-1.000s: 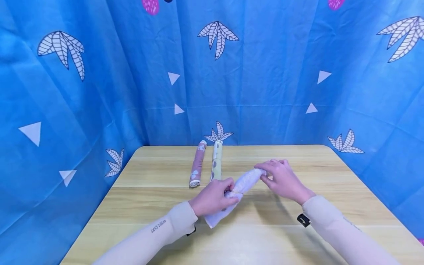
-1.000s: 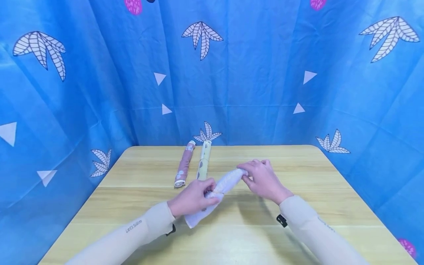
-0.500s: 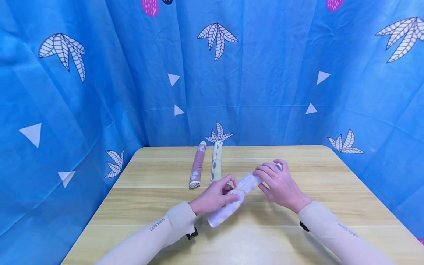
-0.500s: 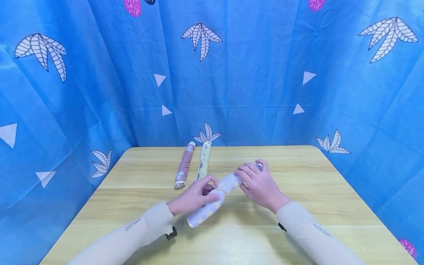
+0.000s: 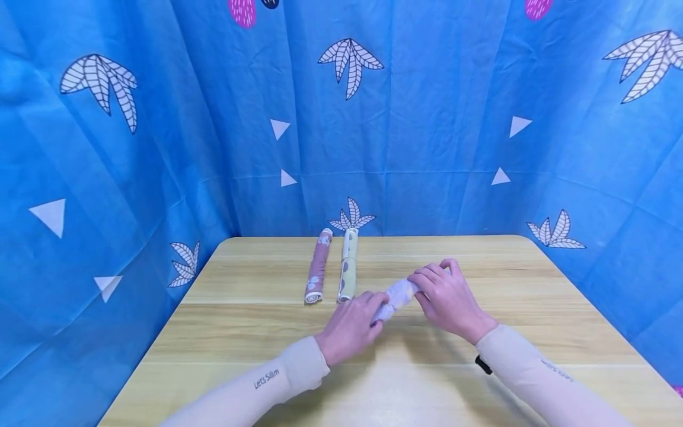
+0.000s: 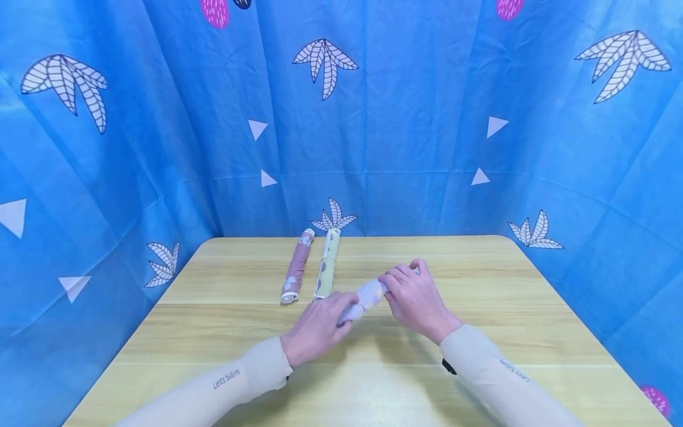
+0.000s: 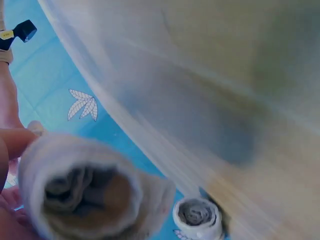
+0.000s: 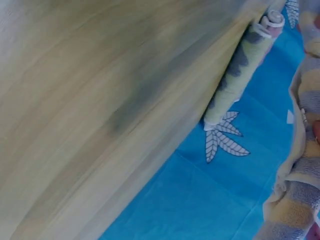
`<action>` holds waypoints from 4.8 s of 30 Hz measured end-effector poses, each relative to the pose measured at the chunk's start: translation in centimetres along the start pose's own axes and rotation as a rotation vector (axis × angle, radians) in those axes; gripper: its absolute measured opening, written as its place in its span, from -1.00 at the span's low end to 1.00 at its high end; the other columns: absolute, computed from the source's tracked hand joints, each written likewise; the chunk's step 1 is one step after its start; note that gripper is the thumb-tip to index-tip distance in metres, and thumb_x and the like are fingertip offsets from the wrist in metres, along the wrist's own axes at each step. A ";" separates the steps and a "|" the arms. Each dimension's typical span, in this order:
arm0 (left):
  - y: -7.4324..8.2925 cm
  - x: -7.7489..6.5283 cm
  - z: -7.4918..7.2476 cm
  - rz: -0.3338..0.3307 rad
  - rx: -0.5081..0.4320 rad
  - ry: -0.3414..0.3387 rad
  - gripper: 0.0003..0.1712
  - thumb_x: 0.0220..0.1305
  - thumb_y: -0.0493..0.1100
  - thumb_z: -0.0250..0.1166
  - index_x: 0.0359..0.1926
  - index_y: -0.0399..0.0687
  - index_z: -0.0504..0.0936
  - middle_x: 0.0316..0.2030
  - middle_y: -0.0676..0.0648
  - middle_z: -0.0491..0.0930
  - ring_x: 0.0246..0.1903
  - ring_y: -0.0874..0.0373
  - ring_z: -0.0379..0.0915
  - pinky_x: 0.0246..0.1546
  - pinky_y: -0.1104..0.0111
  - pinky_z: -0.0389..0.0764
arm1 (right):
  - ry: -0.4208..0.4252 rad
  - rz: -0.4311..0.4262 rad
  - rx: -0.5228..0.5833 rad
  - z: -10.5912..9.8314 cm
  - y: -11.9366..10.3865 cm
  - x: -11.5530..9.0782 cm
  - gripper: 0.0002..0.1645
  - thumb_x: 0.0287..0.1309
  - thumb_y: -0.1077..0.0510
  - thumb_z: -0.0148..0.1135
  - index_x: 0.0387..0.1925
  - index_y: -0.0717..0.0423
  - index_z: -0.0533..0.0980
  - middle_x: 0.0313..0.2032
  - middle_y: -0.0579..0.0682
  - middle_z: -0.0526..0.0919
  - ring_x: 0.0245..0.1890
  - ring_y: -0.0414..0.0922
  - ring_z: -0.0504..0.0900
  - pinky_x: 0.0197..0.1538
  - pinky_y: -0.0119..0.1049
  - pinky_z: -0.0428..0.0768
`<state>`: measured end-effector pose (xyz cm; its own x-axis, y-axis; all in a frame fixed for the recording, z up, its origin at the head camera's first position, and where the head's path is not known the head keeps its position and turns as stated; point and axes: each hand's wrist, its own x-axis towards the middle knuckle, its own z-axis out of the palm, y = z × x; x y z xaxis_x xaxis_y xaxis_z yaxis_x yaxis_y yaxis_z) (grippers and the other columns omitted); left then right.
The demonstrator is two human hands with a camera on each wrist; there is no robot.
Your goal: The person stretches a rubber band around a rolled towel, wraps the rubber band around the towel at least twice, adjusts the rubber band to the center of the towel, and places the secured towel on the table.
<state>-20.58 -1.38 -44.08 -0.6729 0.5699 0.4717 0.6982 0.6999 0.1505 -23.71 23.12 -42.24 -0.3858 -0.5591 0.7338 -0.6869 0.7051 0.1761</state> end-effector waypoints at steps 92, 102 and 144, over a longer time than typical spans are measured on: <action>-2.4 0.1 -0.4 0.028 -0.025 -0.092 -0.71 0.27 -0.07 0.36 -0.01 0.17 0.55 -0.22 0.08 0.63 -0.41 0.33 0.46 -0.43 0.55 0.47 | -0.060 -0.153 -0.132 -0.5 1.9 1.1 -0.62 -0.09 0.21 0.55 -0.14 0.03 0.70 -0.15 -0.04 0.74 -0.09 -0.03 0.64 0.08 0.17 0.40; -2.6 1.2 0.4 -0.137 -0.182 -0.125 -0.76 0.21 -0.08 0.39 -0.13 0.18 0.55 -0.29 0.14 0.60 -0.41 0.33 0.41 -0.45 0.53 0.41 | -0.123 -0.123 0.023 1.8 3.0 1.1 -0.59 0.05 0.29 0.46 -0.01 0.11 0.65 0.00 0.05 0.70 0.09 0.06 0.62 0.18 0.04 0.57; -7.4 10.6 4.6 -0.663 -0.160 -0.210 -0.66 0.12 -0.05 0.46 -0.19 -0.06 0.52 -0.33 -0.05 0.56 -0.35 0.09 0.49 -0.27 0.30 0.54 | -0.231 0.022 0.000 2.3 4.1 -2.0 -0.52 0.08 0.25 0.37 0.09 0.00 0.60 0.22 0.09 0.60 0.20 0.11 0.57 0.21 0.15 0.42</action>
<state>-33.95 1.48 -44.22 -0.9899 0.1278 0.0616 0.1417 0.8654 0.4806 -27.22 26.14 -44.52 -0.5315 -0.6287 0.5677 -0.6769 0.7181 0.1615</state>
